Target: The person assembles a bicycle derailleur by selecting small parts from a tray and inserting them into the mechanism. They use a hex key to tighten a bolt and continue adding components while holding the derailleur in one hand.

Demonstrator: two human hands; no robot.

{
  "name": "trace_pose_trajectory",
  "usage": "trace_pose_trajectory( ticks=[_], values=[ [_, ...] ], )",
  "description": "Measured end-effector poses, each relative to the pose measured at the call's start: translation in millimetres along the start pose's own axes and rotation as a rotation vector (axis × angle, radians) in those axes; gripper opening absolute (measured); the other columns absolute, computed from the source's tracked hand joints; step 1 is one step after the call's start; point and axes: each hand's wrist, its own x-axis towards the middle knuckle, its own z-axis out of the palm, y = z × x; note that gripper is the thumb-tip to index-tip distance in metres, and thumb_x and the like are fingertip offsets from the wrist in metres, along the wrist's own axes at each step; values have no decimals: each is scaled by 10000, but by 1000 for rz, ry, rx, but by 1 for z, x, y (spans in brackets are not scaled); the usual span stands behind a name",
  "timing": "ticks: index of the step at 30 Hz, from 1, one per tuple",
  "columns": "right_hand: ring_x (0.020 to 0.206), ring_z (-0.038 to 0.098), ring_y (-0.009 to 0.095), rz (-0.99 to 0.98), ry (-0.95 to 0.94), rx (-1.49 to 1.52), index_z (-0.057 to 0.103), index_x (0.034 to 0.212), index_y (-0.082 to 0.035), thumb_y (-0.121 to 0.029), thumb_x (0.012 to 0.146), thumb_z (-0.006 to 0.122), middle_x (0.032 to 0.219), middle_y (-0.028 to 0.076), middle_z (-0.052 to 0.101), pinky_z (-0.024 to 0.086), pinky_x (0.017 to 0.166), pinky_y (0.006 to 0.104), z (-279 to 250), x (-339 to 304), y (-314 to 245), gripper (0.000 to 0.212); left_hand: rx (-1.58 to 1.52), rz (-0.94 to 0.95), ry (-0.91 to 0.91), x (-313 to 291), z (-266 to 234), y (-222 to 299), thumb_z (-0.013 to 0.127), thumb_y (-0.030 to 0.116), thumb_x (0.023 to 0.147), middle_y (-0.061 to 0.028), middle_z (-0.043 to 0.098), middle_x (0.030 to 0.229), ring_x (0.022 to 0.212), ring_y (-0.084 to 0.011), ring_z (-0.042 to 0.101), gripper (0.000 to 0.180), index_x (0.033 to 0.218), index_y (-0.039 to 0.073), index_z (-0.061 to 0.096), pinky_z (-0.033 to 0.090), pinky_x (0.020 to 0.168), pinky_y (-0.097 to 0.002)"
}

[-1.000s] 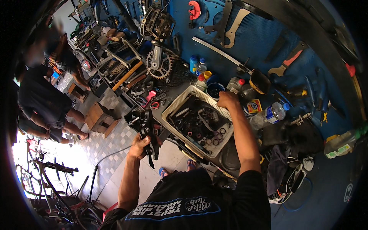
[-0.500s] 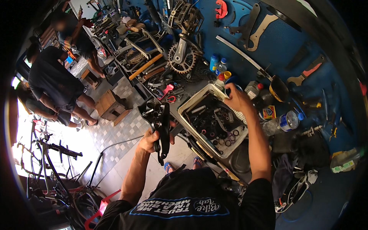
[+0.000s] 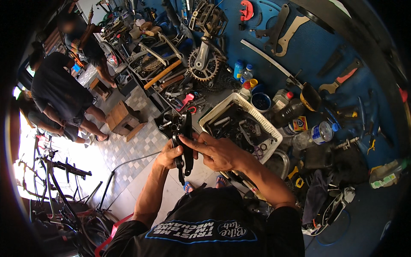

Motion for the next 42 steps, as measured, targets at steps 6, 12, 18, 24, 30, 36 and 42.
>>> trace_pose_trajectory(
  ticks=[6, 12, 18, 24, 30, 36, 42],
  values=[
    [814, 719, 312, -45, 159, -143, 252, 1685, -394, -97, 841, 703, 1217, 87, 607, 638, 707, 398, 14, 4, -7, 1002, -6, 14, 0, -3, 1, -1, 803, 328, 962, -157, 750, 1044, 965, -258, 745, 700, 1495, -4, 495, 607, 856, -377],
    [940, 738, 265, 90, -67, -189, 422, 1612, -435, -137, 882, 679, 1313, 83, 598, 645, 713, 396, -13, 3, -24, 829, 153, 47, -33, -7, -3, 10, 803, 270, 959, -146, 752, 1048, 981, -257, 745, 690, 1503, -14, 487, 576, 905, -375],
    [805, 712, 266, -31, 85, -171, 542, 1532, -461, -153, 877, 686, 1083, 79, 574, 629, 671, 389, -32, 1, -23, 738, 155, 45, -81, -9, -7, 16, 821, 287, 940, -152, 754, 1014, 968, -267, 745, 732, 1510, -17, 477, 573, 893, -371],
    [810, 712, 226, -67, 115, -327, 621, 1484, -362, -181, 873, 724, 1062, 78, 565, 617, 619, 358, -32, 5, -35, 646, 208, 0, -80, -11, -3, 23, 843, 330, 919, -154, 758, 1027, 979, -259, 741, 773, 1503, -18, 475, 571, 888, -367],
    [800, 696, 188, -19, 129, -236, 628, 1483, -314, -190, 881, 738, 1006, 64, 591, 592, 582, 365, -15, 5, -38, 624, 410, -14, 62, -16, -2, 33, 845, 135, 917, -130, 743, 1151, 1070, -233, 719, 695, 1495, -9, 487, 576, 958, -373],
    [577, 444, 91, 9, -20, 856, 517, 1560, -87, -214, 960, 698, 806, -6, 500, 401, 519, 255, 12, 6, -19, 640, 633, 94, 45, -13, -11, 37, 844, 16, 887, -99, 713, 1274, 1262, -223, 650, 658, 1471, 46, 541, 556, 1014, -380],
    [586, 349, 86, 15, -165, 2334, 268, 1676, -67, -369, 1051, 570, 804, -1, 422, 308, 502, 241, 52, -4, -18, 757, 583, 357, 53, -2, -11, 29, 801, -82, 871, -128, 703, 1312, 1344, -272, 616, 606, 1402, 65, 548, 533, 1049, -401]
  ],
)
